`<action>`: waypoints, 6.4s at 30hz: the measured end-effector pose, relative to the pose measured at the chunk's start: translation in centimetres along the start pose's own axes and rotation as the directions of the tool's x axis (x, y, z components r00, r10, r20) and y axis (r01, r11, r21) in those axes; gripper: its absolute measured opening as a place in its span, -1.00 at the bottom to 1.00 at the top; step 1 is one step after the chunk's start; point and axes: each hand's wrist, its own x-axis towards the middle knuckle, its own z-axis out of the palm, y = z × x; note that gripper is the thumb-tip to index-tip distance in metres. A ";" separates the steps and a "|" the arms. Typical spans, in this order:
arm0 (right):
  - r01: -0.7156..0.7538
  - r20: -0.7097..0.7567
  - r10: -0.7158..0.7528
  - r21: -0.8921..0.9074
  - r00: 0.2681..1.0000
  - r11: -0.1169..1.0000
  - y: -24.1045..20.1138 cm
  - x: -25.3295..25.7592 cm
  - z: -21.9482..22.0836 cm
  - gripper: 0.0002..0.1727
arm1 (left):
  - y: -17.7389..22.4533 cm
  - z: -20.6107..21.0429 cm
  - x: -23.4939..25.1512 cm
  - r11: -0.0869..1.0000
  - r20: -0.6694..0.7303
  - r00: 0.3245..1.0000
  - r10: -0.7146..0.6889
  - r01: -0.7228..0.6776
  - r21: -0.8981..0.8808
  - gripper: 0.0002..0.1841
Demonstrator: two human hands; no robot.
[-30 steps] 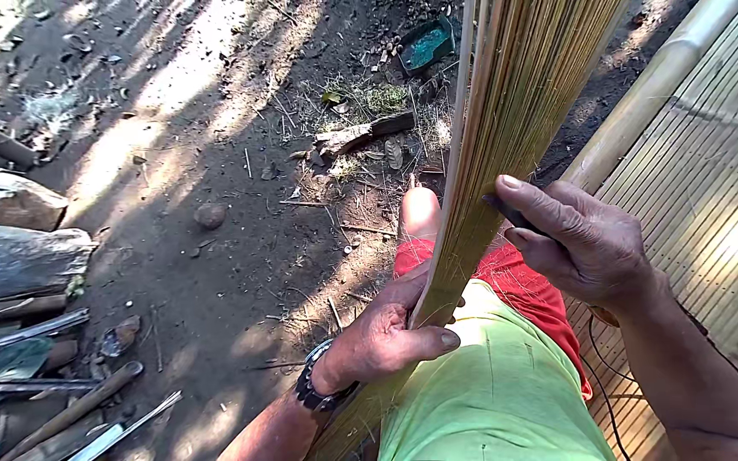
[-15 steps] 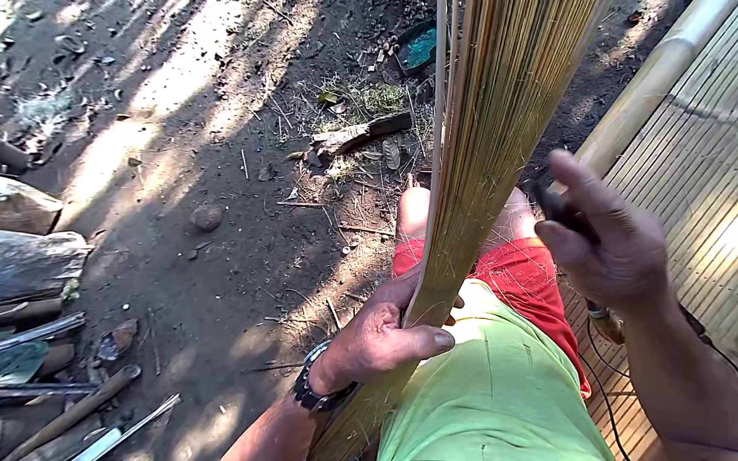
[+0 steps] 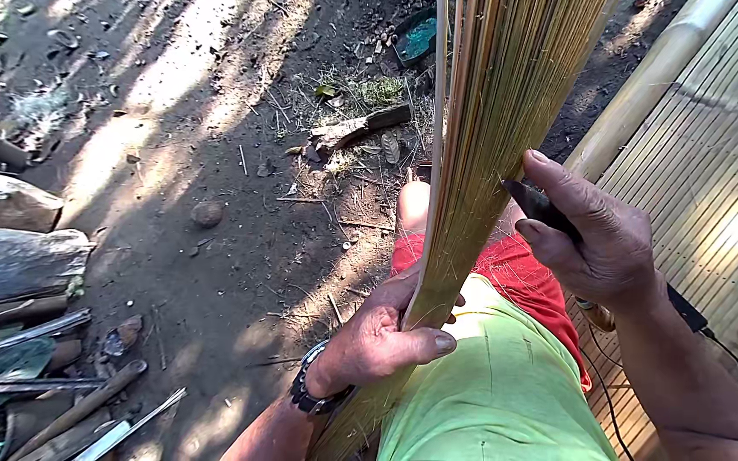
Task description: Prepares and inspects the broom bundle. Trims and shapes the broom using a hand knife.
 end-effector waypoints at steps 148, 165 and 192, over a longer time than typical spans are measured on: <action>0.146 0.181 -0.155 0.064 0.971 0.987 -1.9 -2.9 2.9 -0.40 | 1.1 0.4 1.0 0.998 -0.088 0.994 -0.060 0.061 0.012 -0.55; 0.094 0.133 -0.092 -0.005 0.987 0.996 -1.7 -2.6 3.9 -0.38 | 0.6 0.7 1.5 0.990 -0.122 0.991 -0.052 0.067 0.122 -0.53; 0.024 0.024 -0.027 0.139 0.999 0.990 -1.0 -4.4 3.3 -0.33 | 0.8 0.2 0.8 0.999 -0.052 0.998 -0.027 0.025 -0.036 -0.54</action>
